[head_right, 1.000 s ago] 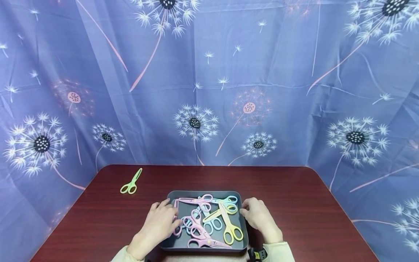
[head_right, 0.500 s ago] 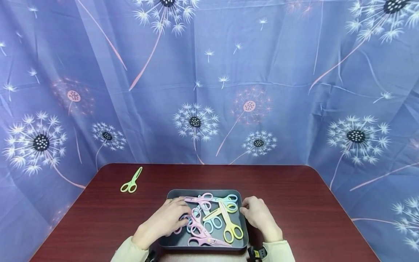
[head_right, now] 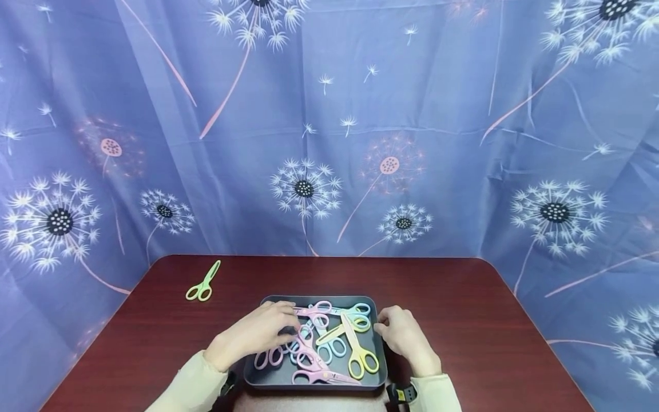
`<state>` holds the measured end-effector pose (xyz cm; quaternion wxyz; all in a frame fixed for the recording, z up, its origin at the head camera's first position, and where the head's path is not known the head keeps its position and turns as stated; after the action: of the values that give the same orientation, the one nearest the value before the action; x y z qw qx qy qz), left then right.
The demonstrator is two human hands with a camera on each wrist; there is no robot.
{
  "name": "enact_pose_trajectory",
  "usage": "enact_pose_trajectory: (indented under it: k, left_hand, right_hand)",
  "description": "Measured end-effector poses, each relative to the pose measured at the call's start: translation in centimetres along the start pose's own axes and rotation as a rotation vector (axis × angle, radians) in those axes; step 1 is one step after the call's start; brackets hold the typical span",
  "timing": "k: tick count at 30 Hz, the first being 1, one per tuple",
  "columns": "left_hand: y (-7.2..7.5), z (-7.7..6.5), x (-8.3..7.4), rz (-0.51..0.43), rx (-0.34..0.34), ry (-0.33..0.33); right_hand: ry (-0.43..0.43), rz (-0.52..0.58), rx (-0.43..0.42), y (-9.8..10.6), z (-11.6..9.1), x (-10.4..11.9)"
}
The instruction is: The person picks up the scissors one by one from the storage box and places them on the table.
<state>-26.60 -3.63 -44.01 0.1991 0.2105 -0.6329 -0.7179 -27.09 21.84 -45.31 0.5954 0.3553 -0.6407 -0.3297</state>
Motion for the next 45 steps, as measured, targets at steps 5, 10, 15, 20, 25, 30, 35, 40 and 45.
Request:
enact_pose_trajectory:
  k: [5,10,15,20,25,30,35,40,45]
  left_hand:
    - [-0.4,-0.2,-0.3,0.054,0.008,-0.128]
    - [-0.7,0.1,-0.7,0.102,-0.01,-0.235]
    - [-1.1,0.6,-0.8,0.13,0.009,-0.294]
    - [-1.7,1.4,-1.0,0.156,0.029,-0.316]
    - [-1.9,1.9,-1.1,0.159,0.044,-0.318]
    - [-1.8,2.0,-1.3,0.169,0.073,-0.321]
    - [-1.9,2.0,-1.2,0.198,0.089,-0.299]
    - [-2.0,2.0,-1.2,0.201,0.082,-0.295]
    - [-1.9,1.6,-1.0,0.181,0.045,-0.3]
  right_hand:
    - [-0.009,-0.012,-0.007,0.2,0.1,0.0]
    - [-0.017,-0.017,-0.003,0.0,0.1,0.0]
    - [-0.021,-0.02,0.0,-0.3,0.0,-0.1]
    - [-0.025,-0.025,0.006,-0.3,0.0,-0.1]
    - [-0.023,-0.028,-0.004,-0.1,0.1,0.0]
    - [-0.023,-0.026,-0.003,-0.2,0.1,-0.1]
    - [-0.034,-0.028,0.001,-0.3,0.0,-0.2]
    - [-0.031,-0.033,0.002,-0.2,0.0,-0.1]
    - [-0.033,-0.036,0.007,-0.2,-0.1,0.0]
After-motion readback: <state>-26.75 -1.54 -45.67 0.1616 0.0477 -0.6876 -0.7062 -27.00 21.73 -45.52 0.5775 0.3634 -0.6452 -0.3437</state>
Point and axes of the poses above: each hand's wrist, its own z-axis towards the middle knuckle, its own y-axis out of the back of the hand, x = y × z, the point moved 7 cm from there along z, towards the middle knuckle, and after that the axes turned 7 degrees about -y, right-handed, at the moved point
